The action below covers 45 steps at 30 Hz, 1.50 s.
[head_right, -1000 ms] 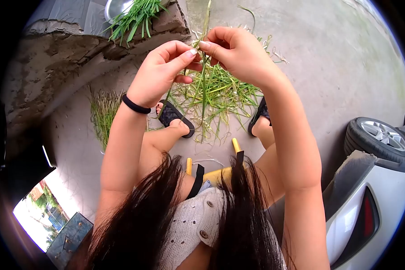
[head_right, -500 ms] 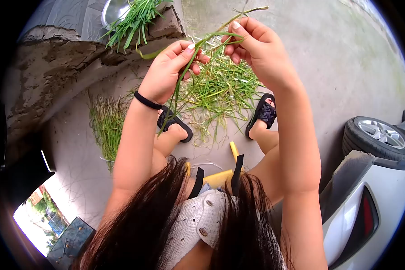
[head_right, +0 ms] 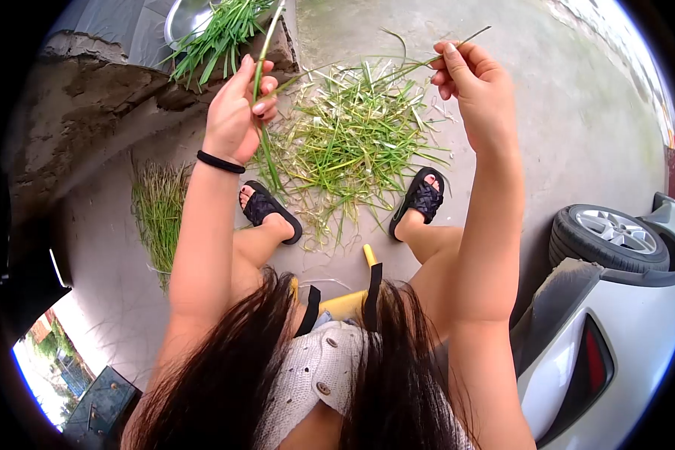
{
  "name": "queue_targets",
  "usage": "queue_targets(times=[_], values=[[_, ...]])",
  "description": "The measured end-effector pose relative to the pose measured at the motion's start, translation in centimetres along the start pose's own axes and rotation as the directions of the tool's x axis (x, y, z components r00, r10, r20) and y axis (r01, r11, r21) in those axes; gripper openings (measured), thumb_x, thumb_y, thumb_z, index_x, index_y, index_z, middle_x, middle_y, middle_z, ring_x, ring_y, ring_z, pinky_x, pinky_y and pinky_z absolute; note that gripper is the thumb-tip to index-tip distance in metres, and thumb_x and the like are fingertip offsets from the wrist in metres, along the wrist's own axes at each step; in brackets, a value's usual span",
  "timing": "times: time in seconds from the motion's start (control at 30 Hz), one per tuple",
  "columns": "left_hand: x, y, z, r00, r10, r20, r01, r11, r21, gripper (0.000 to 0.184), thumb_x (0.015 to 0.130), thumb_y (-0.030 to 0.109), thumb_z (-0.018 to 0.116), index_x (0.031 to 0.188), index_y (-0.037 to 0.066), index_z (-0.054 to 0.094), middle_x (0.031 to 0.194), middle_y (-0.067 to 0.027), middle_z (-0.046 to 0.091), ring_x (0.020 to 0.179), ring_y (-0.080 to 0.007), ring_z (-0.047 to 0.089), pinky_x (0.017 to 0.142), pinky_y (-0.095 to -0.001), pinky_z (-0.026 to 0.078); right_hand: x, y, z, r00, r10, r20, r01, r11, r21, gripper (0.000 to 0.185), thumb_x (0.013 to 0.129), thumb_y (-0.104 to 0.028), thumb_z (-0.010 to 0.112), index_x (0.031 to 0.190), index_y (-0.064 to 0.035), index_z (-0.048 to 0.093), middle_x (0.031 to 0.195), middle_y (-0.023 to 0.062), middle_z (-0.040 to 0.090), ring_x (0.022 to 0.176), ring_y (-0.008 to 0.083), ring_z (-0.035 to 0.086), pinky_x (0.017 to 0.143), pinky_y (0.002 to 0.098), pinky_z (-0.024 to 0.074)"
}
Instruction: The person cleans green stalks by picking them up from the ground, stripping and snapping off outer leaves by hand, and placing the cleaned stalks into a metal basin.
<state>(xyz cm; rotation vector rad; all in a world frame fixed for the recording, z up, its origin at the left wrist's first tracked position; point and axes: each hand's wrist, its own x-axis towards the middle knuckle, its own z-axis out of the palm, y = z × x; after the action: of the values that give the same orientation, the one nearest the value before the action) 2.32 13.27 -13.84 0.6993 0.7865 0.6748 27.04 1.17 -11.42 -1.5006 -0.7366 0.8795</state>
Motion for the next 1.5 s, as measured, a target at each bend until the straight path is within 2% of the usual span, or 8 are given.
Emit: queue_targets(times=[0.1, 0.2, 0.37, 0.7, 1.07, 1.13, 1.23, 1.5], values=[[-0.2, -1.3, 1.4, 0.997, -0.010, 0.077, 0.002, 0.994, 0.107, 0.025, 0.094, 0.027, 0.043, 0.100, 0.003, 0.049, 0.068, 0.0032, 0.042, 0.052, -0.0029, 0.032, 0.049, -0.0181, 0.027, -0.3, 0.2, 1.0, 0.997, 0.061, 0.044, -0.044, 0.945, -0.324, 0.027, 0.088, -0.016, 0.055, 0.106, 0.0032, 0.056, 0.079, 0.0061, 0.060, 0.069, 0.0081, 0.056, 0.058, 0.0204, 0.0423], [-0.3, -2.2, 2.2, 0.988, -0.019, 0.154, -0.006, 0.987, 0.161, 0.019, 0.094, 0.020, 0.044, 0.100, 0.003, 0.051, 0.068, 0.0036, 0.044, 0.054, -0.0028, 0.033, 0.050, -0.0159, 0.029, -0.3, 2.8, 2.1, 0.931, -0.364, 0.019, 0.218, 0.516, -0.828, 0.029, 0.087, -0.017, 0.056, 0.108, 0.0020, 0.057, 0.080, 0.0061, 0.062, 0.071, 0.0068, 0.058, 0.056, 0.0213, 0.0426], [-0.9, -3.2, 3.4, 0.983, -0.019, 0.183, -0.028, 0.967, 0.255, 0.019, 0.093, 0.021, 0.046, 0.096, 0.004, 0.054, 0.069, 0.0042, 0.047, 0.057, -0.0026, 0.037, 0.052, -0.0151, 0.031, -1.2, 0.3, 5.4, 0.996, 0.028, 0.089, -0.010, 0.981, -0.194, 0.027, 0.084, -0.023, 0.061, 0.096, 0.0011, 0.062, 0.081, 0.0043, 0.065, 0.065, 0.0078, 0.059, 0.058, 0.0192, 0.0431], [-1.2, -4.1, 4.4, 0.982, 0.079, 0.173, -0.144, 0.903, 0.404, 0.018, 0.090, 0.021, 0.052, 0.100, 0.005, 0.053, 0.070, 0.0028, 0.052, 0.054, -0.0014, 0.038, 0.047, -0.0151, 0.030, -1.7, 0.9, 6.4, 0.990, -0.051, 0.128, 0.092, 0.937, -0.338, 0.016, 0.082, -0.016, 0.062, 0.085, 0.0003, 0.062, 0.066, 0.0027, 0.061, 0.060, 0.0070, 0.056, 0.054, 0.0211, 0.0427], [-1.0, -3.4, 3.2, 0.995, -0.007, 0.099, -0.026, 0.943, 0.331, 0.017, 0.090, 0.021, 0.053, 0.097, 0.006, 0.054, 0.087, 0.0015, 0.056, 0.064, -0.0023, 0.046, 0.052, -0.0162, 0.036, 0.7, -0.9, -0.7, 0.761, -0.138, -0.633, 0.309, 0.936, 0.167, 0.023, 0.092, -0.022, 0.048, 0.084, -0.0005, 0.052, 0.071, 0.0066, 0.054, 0.060, 0.0126, 0.052, 0.048, 0.0219, 0.0367], [-1.0, -3.3, 3.1, 0.994, -0.036, 0.101, 0.005, 0.957, 0.290, 0.018, 0.090, 0.021, 0.053, 0.098, 0.006, 0.054, 0.089, 0.0014, 0.056, 0.067, -0.0034, 0.048, 0.054, -0.0173, 0.037, 0.4, -1.2, -0.8, 0.776, -0.086, -0.625, 0.203, 0.972, 0.118, 0.034, 0.092, -0.031, 0.048, 0.080, -0.0004, 0.057, 0.070, 0.0048, 0.055, 0.060, 0.0108, 0.051, 0.050, 0.0203, 0.0356], [-0.9, -3.5, 3.2, 0.990, -0.021, 0.141, -0.017, 0.964, 0.264, 0.018, 0.090, 0.021, 0.053, 0.100, 0.006, 0.055, 0.089, 0.0007, 0.057, 0.071, -0.0050, 0.051, 0.057, -0.0188, 0.039, -0.1, 0.1, 1.7, 0.994, -0.003, -0.110, -0.001, 0.999, -0.041, 0.041, 0.087, -0.041, 0.054, 0.085, -0.0019, 0.066, 0.074, 0.0020, 0.060, 0.061, 0.0059, 0.051, 0.049, 0.0178, 0.0338], [-1.0, -4.1, 3.6, 0.976, -0.027, 0.215, -0.032, 0.964, 0.264, 0.019, 0.089, 0.018, 0.053, 0.101, 0.003, 0.056, 0.092, -0.0026, 0.059, 0.086, -0.0090, 0.056, 0.073, -0.0220, 0.045, -2.0, 1.3, 7.0, 0.990, -0.044, 0.135, 0.073, 0.973, -0.219, 0.020, 0.079, -0.016, 0.066, 0.087, 0.0025, 0.064, 0.070, 0.0035, 0.062, 0.062, 0.0071, 0.055, 0.054, 0.0220, 0.0436]])
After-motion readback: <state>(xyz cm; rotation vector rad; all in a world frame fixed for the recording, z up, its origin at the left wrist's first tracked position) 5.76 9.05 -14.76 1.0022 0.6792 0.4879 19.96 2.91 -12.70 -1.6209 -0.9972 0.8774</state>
